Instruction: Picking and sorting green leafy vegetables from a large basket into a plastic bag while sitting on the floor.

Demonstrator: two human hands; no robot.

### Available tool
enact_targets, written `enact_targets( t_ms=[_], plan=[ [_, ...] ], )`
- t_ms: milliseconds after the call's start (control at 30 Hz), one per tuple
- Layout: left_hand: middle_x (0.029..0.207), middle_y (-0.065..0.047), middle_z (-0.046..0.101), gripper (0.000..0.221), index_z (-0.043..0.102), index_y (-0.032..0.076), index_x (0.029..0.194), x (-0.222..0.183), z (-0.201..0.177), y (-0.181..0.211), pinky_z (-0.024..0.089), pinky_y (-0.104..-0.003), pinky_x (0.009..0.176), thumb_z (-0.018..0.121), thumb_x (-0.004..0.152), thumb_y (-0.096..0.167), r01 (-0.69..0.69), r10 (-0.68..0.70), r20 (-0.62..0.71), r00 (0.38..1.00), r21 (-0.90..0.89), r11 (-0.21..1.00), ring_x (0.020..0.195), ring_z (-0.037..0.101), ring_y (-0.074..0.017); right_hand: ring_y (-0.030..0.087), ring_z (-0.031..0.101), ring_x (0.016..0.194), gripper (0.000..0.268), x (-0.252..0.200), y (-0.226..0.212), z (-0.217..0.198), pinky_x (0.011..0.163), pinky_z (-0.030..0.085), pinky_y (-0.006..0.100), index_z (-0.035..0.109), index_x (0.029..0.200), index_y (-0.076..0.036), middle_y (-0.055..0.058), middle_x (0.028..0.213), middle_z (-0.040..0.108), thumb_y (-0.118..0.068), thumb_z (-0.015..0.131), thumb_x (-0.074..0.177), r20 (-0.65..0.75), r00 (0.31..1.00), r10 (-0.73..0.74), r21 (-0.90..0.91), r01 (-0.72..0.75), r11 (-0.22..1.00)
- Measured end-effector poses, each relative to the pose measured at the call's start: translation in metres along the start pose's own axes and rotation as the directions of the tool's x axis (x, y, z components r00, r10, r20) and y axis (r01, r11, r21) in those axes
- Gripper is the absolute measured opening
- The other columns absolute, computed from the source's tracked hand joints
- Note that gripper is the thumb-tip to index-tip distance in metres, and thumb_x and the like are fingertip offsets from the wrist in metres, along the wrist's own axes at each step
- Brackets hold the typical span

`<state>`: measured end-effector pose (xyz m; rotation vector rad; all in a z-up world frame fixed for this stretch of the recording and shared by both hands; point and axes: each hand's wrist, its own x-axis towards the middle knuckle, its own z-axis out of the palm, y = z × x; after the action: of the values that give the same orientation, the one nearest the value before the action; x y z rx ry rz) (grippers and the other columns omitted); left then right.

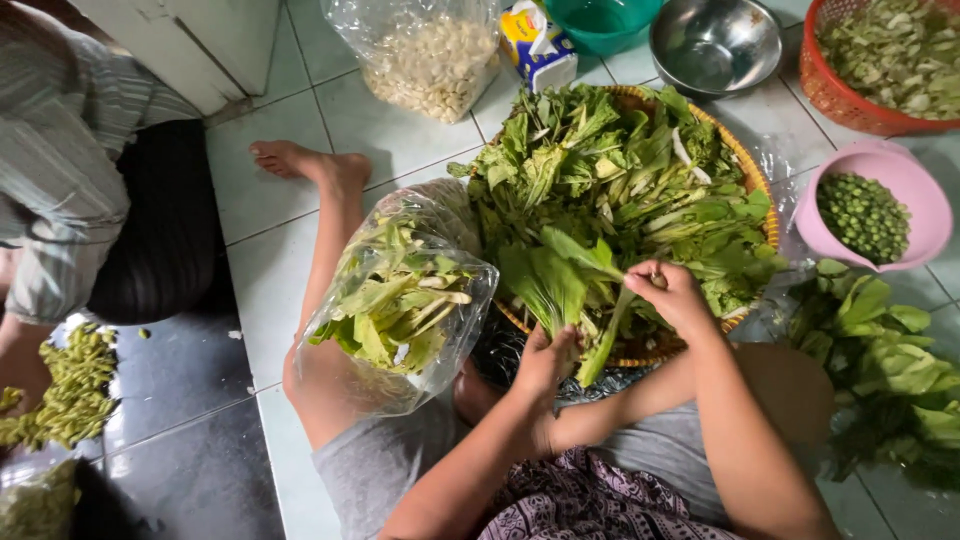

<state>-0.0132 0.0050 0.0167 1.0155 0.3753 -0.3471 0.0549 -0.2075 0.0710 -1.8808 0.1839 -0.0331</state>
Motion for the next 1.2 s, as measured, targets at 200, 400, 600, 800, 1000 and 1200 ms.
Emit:
enact_targets(
  t_ms=[200,400,600,800,1000,1200],
  plan=[
    [0.09,-0.012,0.076,0.047,0.076,0.012,0.113,0.006,-0.091,0.069,0.056,-0.045,0.087,0.074,0.087,0.052,0.146,-0.224,-0.022,0.974,0.82,0.554,0.093,0.073,-0.0308,0.029,0.069,0.096,0.046,-0.008,-0.001,0.023,0.077,0.057,0.033,0.077,0.119,-0.017,0.009,0.103,0.071,-0.021,0.091,0.076,-0.103,0.931,-0.349,-0.282,0.31,0.908],
    [0.083,-0.009,0.075,0.038,0.076,0.012,0.099,0.057,-0.103,0.11,0.055,-0.043,0.078,0.07,0.086,0.048,-0.03,-0.177,0.115,0.977,0.906,0.423,0.084,0.073,-0.0294,0.017,0.051,0.066,0.049,-0.038,-0.097,0.157,0.058,0.056,0.03,0.07,0.124,-0.034,0.002,0.097,0.045,-0.018,0.083,0.08,0.368,0.357,-0.858,-0.183,0.933,0.31],
    [0.074,-0.006,0.073,0.032,0.076,0.013,0.082,0.098,-0.126,0.164,0.054,-0.041,0.068,0.064,0.084,0.043,-0.251,-0.103,0.282,0.954,0.938,0.24,0.073,0.072,-0.0277,0.021,0.065,0.069,0.008,0.012,-0.172,0.21,0.058,0.054,0.034,0.072,0.077,-0.025,-0.005,0.087,0.062,-0.025,0.078,0.083,0.379,0.248,-0.892,-0.264,0.953,0.152],
    [0.086,-0.033,0.067,0.042,0.068,-0.001,0.101,0.132,-0.176,0.109,0.051,-0.063,0.072,0.064,0.087,0.039,-0.453,0.041,0.454,0.89,0.871,0.19,0.087,0.066,-0.0565,0.02,0.063,0.064,0.025,0.1,-0.287,0.238,0.06,0.054,0.036,0.069,0.08,-0.035,-0.01,0.069,0.054,-0.015,0.06,0.093,0.369,0.262,-0.892,-0.395,0.913,0.105],
    [0.084,-0.024,0.068,0.015,0.052,0.006,0.101,0.146,-0.188,0.109,0.049,-0.061,0.061,0.048,0.09,0.015,-0.294,0.318,0.276,0.907,0.956,0.008,0.073,0.064,-0.051,0.012,0.045,0.054,0.036,0.109,-0.371,0.245,0.044,0.025,0.028,0.066,0.07,-0.023,-0.008,0.056,0.049,0.011,0.056,0.068,0.297,0.034,-0.954,-0.263,0.964,-0.047],
    [0.08,-0.022,0.058,0.015,0.05,-0.001,0.086,0.124,-0.174,0.162,0.044,-0.05,0.054,0.038,0.09,-0.009,-0.369,0.309,0.3,0.902,0.909,0.193,0.068,0.054,-0.0364,0.014,0.067,0.072,0.035,0.103,-0.32,0.221,0.052,0.042,0.023,0.074,0.088,-0.017,0.0,0.082,0.072,0.016,0.07,0.079,0.231,0.176,-0.957,-0.195,0.972,0.131]
  ],
)
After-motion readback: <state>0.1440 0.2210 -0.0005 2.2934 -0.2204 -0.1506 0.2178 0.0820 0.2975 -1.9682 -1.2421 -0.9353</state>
